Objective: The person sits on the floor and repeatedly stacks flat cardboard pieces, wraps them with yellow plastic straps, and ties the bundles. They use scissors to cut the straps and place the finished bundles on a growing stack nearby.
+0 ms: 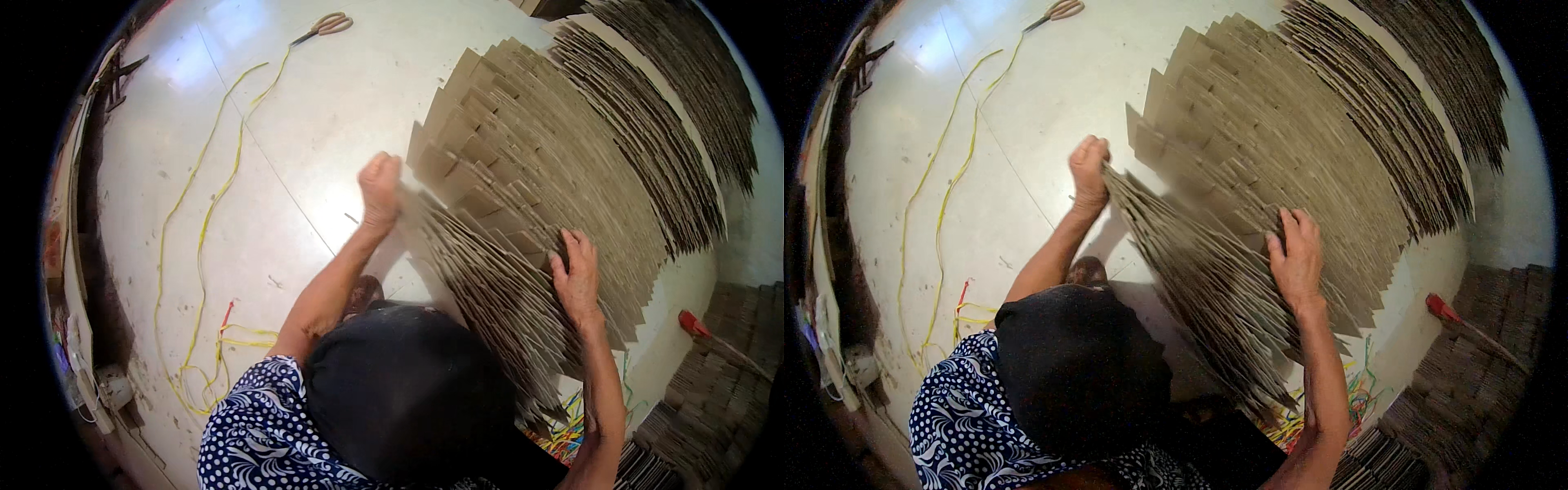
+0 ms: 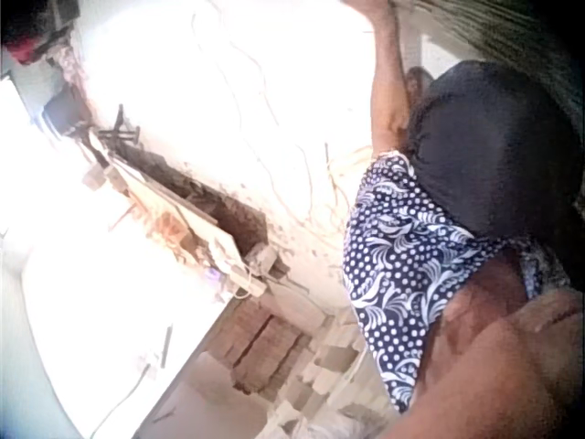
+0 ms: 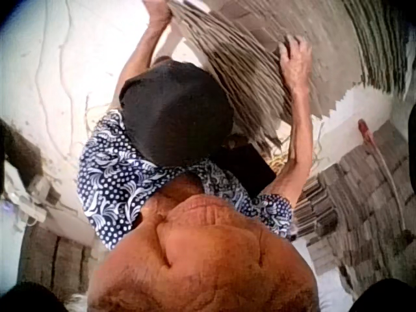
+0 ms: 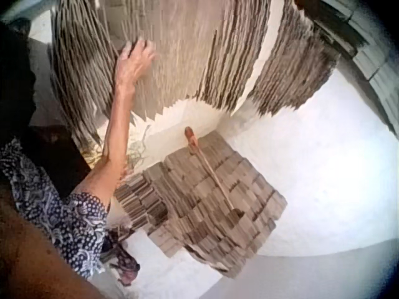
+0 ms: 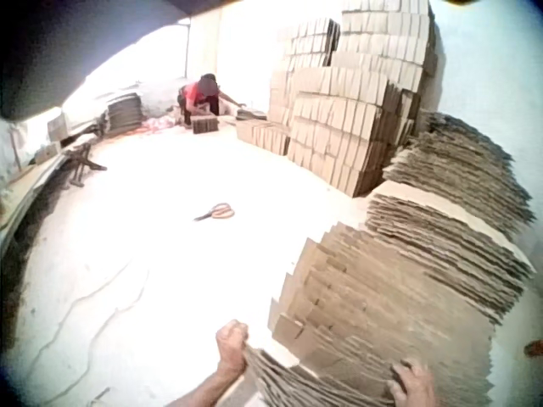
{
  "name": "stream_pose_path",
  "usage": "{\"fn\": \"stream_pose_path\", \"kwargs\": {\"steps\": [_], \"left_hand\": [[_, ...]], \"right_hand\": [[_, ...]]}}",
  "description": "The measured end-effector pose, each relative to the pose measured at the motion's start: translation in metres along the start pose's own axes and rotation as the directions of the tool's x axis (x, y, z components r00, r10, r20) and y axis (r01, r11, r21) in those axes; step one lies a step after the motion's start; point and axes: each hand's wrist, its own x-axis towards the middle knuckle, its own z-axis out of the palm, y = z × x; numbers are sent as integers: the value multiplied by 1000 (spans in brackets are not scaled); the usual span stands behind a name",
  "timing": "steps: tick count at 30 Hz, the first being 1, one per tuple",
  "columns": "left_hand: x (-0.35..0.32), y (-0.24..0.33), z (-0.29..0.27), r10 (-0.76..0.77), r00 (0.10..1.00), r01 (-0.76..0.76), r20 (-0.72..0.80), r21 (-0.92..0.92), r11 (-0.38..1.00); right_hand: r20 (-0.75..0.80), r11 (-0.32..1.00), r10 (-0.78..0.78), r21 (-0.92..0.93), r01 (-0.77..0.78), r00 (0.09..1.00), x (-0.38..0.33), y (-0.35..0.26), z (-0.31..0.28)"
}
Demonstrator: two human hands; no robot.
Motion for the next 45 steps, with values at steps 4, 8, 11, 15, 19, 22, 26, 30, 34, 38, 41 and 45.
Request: {"fn": "stream_pose_path", "kwargs": {"steps": [4,8,11,15,19,22,26,30,34,38,41,45], "left_hand": [[37,-8,-32,-5,1000,5,-18,25,1000],[48,1,0,-118,974,127,196,-37,991],[54,-6,3,-109,940,127,325,-35,991],[57,-21,2,-122,943,153,311,-79,985],[40,-12,-15,-8,970,0,243,35,999],[-1,26,-42,-128,972,144,199,-72,987],[-8,13,-32,-154,962,147,223,50,988],[6,-5,21,-147,939,97,311,170,981],[22,-19,38,-204,942,211,265,2,977],[24,-21,33,-202,947,209,250,0,978],[26,-22,35,-174,956,175,237,17,984],[25,-21,32,-179,959,179,218,17,984]], "right_hand": [[8,990,-102,-95,102,995,-2,-4,7],[11,972,-186,-145,185,983,-14,-7,4],[60,977,-200,-59,204,978,-22,-7,2],[15,995,-83,62,82,996,-19,13,-7],[-2,995,-86,49,86,996,-10,40,-4],[23,997,-72,33,71,997,-1,47,-2],[28,996,-76,-44,77,997,12,42,-4],[48,982,-142,-122,147,989,13,29,-3],[98,981,-171,-74,178,980,7,24,-6],[143,982,-185,8,186,972,1,16,-8],[138,979,-202,58,196,970,1,14,-10],[163,977,-211,63,203,964,1,10,-14]]}}
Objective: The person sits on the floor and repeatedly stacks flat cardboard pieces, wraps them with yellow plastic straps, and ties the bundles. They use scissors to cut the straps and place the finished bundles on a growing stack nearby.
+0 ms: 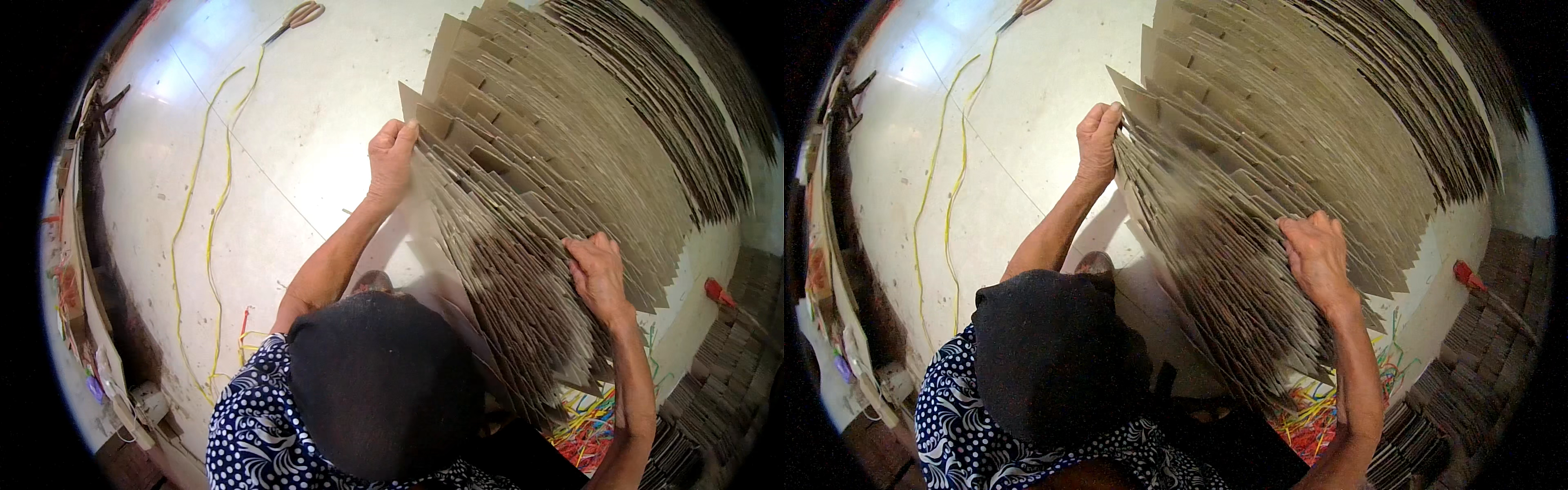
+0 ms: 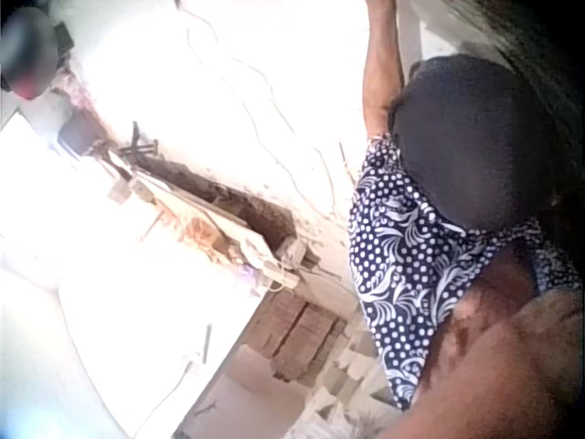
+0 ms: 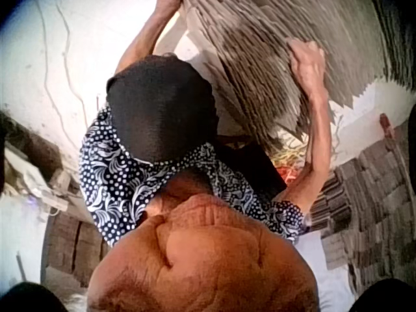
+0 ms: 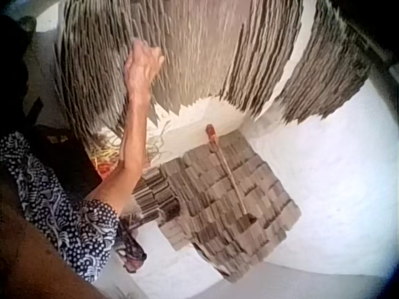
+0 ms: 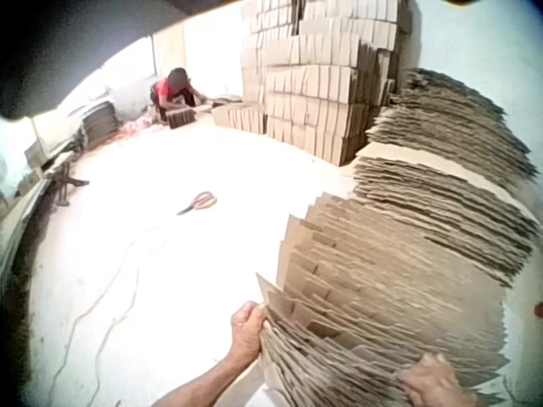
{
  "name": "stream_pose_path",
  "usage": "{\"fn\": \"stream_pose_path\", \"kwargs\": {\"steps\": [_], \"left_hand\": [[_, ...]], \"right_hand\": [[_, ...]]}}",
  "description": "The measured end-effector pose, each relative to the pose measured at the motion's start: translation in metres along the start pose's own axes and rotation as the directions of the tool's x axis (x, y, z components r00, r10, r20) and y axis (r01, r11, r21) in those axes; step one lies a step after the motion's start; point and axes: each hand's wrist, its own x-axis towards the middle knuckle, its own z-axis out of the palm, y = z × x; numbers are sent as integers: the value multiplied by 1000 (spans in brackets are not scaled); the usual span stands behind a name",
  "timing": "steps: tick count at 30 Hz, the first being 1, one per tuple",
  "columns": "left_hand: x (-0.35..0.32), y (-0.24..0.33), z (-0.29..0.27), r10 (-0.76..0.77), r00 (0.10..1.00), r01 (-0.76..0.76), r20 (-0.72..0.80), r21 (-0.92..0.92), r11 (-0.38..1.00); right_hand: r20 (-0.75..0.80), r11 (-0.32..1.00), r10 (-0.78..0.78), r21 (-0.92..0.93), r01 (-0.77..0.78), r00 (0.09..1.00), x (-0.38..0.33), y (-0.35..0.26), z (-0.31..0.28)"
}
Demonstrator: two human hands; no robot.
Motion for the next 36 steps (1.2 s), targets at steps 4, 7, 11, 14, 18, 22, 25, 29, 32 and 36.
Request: {"fn": "stream_pose_path", "kwargs": {"steps": [4,7,11,14,18,22,25,29,32,36], "left_hand": [[2,1,0,12,1000,-12,-3,7,1000],[-6,16,13,-26,1000,25,-2,-136,990],[-5,9,4,-2,998,6,61,-63,998],[-1,1,-1,-6,998,10,63,-61,998],[-7,0,5,-17,999,19,27,-81,997],[-19,1,11,124,989,-128,-77,-53,990],[-24,13,5,-46,998,45,-31,-25,999],[-22,10,2,37,999,-38,-7,-27,999],[-27,12,-4,26,1000,-26,-9,-16,1000],[-44,13,-24,94,993,-91,-66,40,995]], "right_hand": [[42,999,-33,-7,34,999,0,-2,-5],[63,999,-34,-36,37,997,-6,4,-4],[43,999,-13,40,12,999,-11,1,-1],[31,993,13,120,-16,999,-17,-1,4],[-25,985,9,175,-5,1000,-26,3,15],[42,991,11,132,-17,999,-29,7,15],[81,970,15,241,-34,997,-31,3,17],[-215,947,155,310,-83,964,-7,4,8],[-266,993,121,27,-118,956,17,0,20],[-230,968,44,-230,-98,972,38,7,29]]}}
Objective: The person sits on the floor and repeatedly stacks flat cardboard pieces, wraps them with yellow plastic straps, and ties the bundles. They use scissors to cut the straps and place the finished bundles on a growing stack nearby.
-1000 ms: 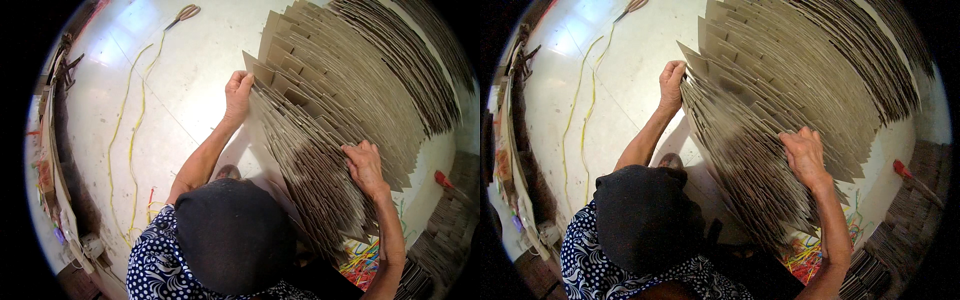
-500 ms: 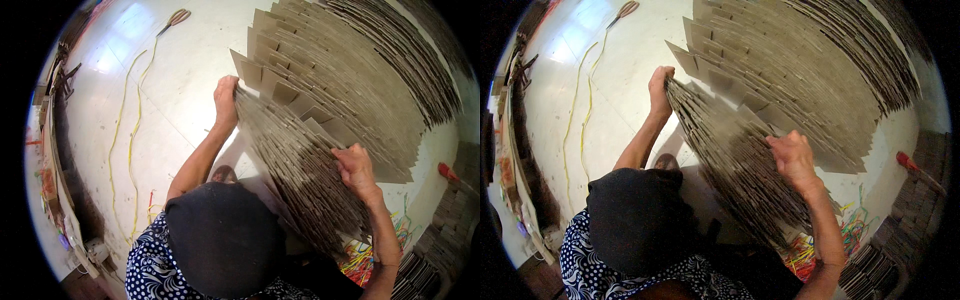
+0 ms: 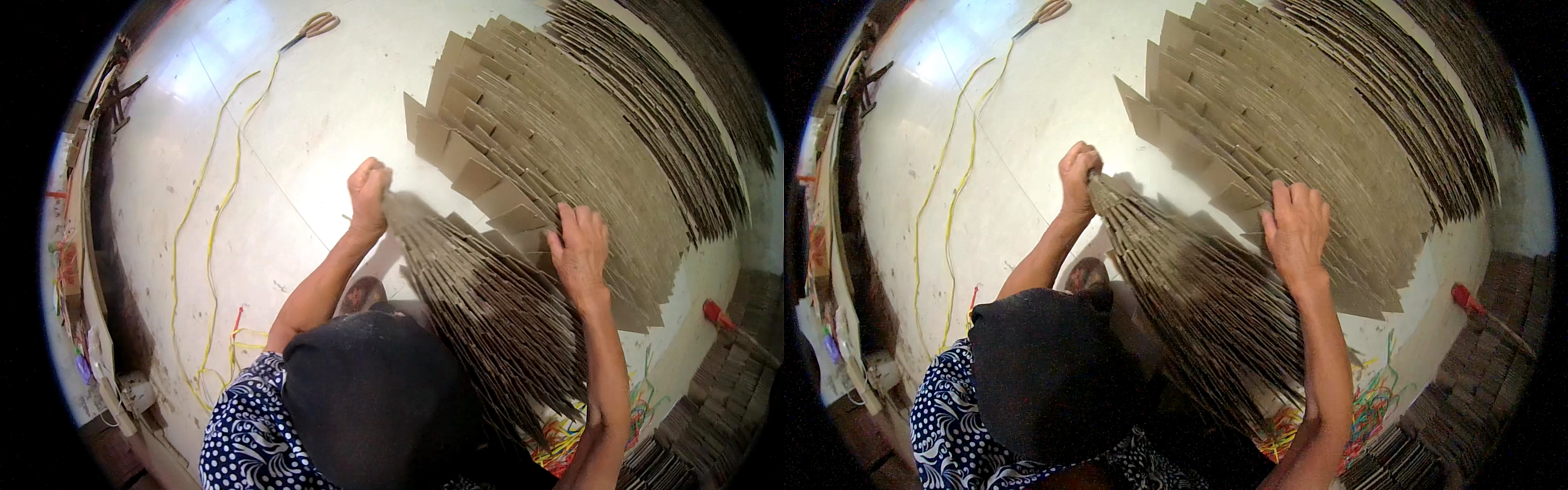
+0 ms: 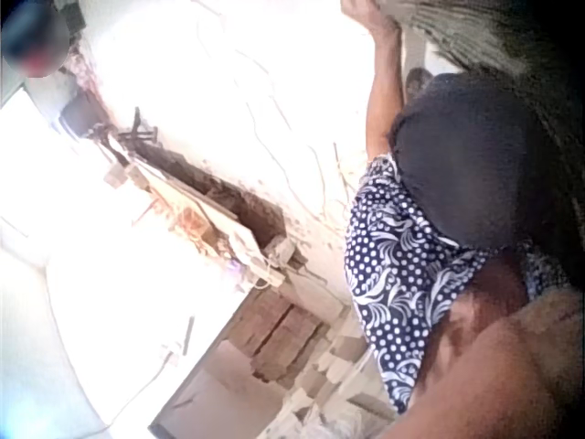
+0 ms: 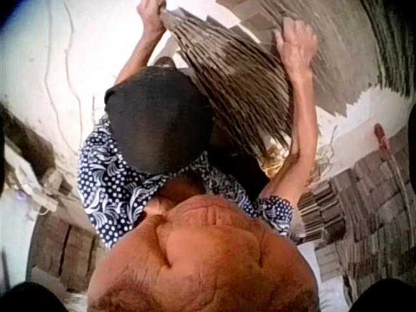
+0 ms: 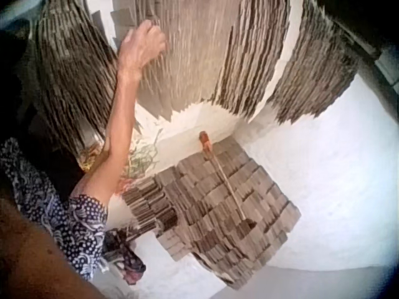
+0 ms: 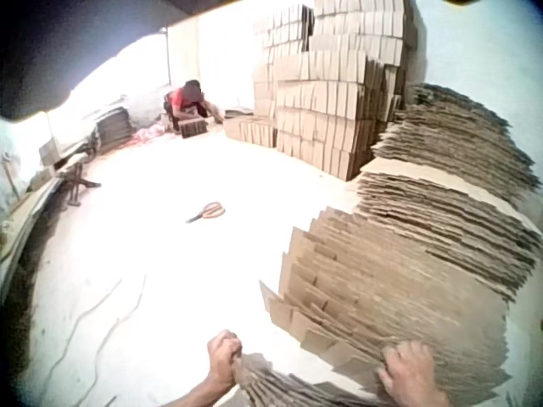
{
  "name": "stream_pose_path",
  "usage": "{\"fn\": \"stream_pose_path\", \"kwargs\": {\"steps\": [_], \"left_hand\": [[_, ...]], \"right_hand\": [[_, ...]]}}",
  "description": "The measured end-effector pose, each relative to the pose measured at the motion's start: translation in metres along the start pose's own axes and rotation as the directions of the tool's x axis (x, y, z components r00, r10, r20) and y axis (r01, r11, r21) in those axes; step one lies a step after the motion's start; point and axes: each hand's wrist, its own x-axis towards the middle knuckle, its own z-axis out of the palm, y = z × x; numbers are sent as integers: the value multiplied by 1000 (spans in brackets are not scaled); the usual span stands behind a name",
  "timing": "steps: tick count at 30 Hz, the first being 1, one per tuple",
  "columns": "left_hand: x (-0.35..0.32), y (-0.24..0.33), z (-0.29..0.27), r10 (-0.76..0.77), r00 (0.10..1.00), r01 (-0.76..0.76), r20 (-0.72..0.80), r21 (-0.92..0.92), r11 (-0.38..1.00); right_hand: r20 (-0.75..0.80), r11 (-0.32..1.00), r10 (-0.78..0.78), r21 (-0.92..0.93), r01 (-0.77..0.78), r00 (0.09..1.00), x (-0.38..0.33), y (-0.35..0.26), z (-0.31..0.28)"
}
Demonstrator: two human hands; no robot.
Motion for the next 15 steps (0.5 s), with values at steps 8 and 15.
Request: {"fn": "stream_pose_path", "kwargs": {"steps": [8,15], "left_hand": [[-18,2,-23,-48,998,43,-45,-104,994],[-14,2,-22,-9,999,5,-45,-74,997]], "right_hand": [[36,993,-103,-48,105,994,-3,-6,0],[89,997,-46,-61,52,995,-32,9,-27]]}}
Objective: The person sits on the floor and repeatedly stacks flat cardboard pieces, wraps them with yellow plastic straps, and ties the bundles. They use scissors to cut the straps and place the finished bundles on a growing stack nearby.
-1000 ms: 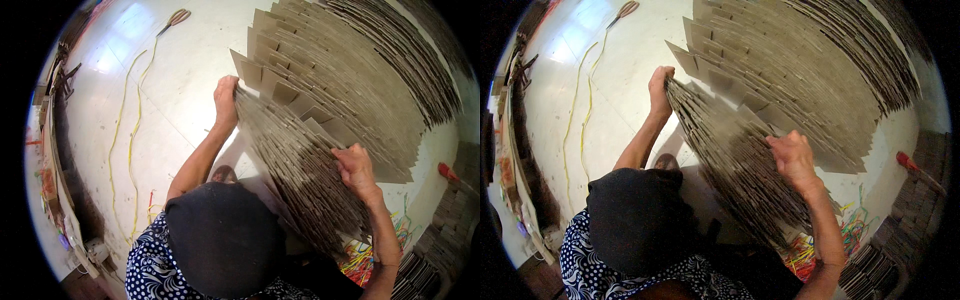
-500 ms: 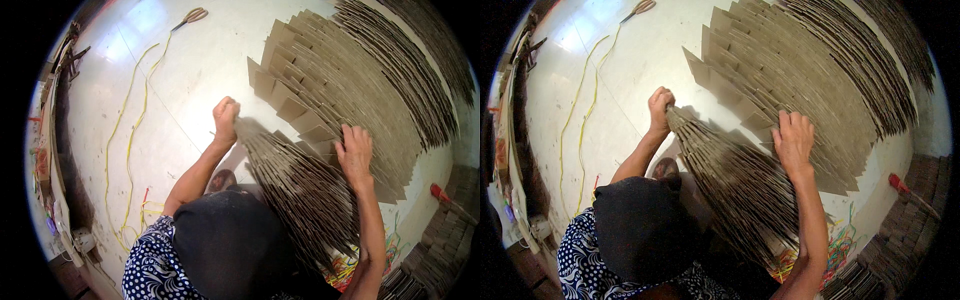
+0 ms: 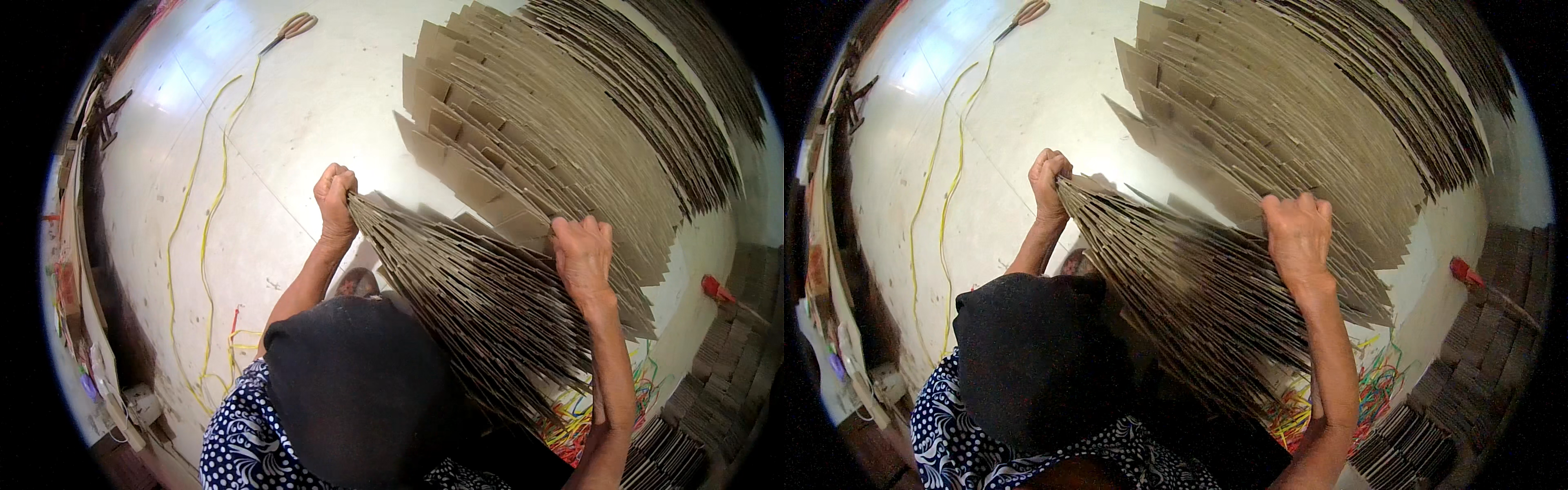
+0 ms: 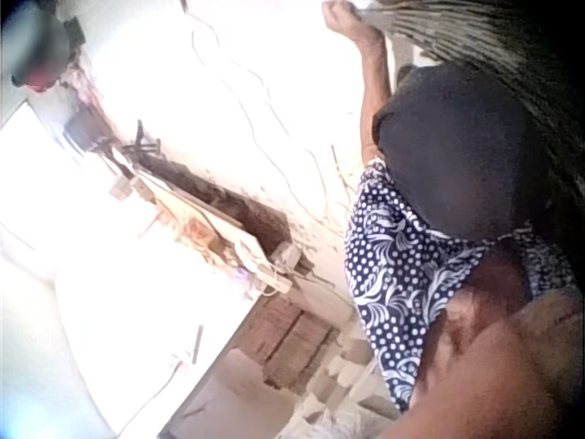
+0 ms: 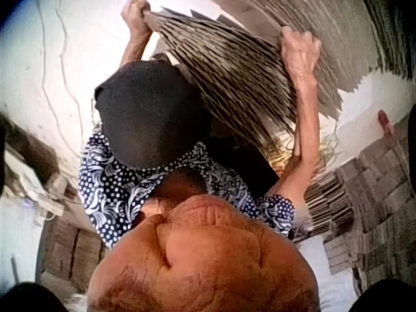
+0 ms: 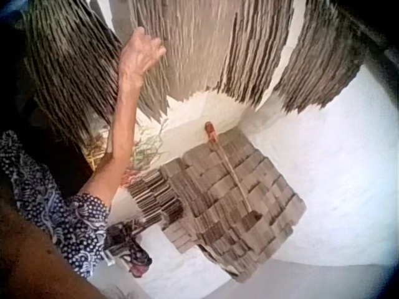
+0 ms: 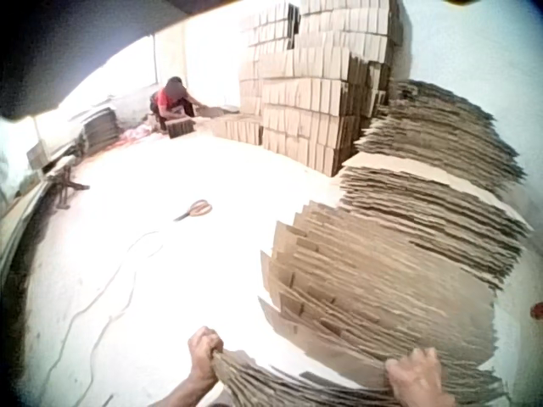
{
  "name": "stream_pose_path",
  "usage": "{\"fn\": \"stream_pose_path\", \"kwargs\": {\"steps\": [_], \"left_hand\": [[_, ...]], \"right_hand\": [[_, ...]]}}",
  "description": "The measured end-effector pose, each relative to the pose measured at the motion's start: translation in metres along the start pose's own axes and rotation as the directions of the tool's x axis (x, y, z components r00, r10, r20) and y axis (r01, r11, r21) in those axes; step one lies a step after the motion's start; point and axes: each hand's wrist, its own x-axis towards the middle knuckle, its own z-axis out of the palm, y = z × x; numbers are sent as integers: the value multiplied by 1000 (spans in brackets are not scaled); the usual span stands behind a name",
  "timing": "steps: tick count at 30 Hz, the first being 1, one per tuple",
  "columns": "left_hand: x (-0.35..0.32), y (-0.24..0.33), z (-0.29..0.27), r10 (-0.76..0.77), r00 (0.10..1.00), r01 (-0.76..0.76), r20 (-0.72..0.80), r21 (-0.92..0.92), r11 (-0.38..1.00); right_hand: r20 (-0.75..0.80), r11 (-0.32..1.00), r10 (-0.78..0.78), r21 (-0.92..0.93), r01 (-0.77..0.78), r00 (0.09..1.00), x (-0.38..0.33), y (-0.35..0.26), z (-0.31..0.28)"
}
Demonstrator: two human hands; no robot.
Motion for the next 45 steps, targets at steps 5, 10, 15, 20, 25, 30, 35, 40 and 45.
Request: {"fn": "stream_pose_path", "kwargs": {"steps": [5,10,15,20,25,30,35,40,45], "left_hand": [[13,-15,18,-17,999,18,43,-37,999],[52,-17,41,335,921,-380,199,272,884],[75,-17,68,-23,991,21,133,12,1000],[81,-13,78,-37,964,70,264,-119,990],[82,-13,80,-94,952,135,291,-124,983],[83,-22,79,-76,987,72,143,38,997],[85,-37,80,-41,990,58,132,-128,990],[86,-31,85,-84,985,110,153,-167,980],[85,-31,78,-28,986,28,166,2,1000]], "right_hand": [[-18,994,102,31,-101,995,-10,12,13],[-133,997,75,38,-70,988,1,10,10],[-54,987,112,126,-105,992,1,14,16],[-66,983,48,179,-36,997,0,16,13],[-51,969,10,246,3,999,-2,21,12],[-70,974,-1,224,17,998,0,18,9],[30,902,52,427,-60,998,9,30,4],[-179,950,119,307,-59,977,44,19,3],[53,860,250,447,-247,967,56,32,27]]}}
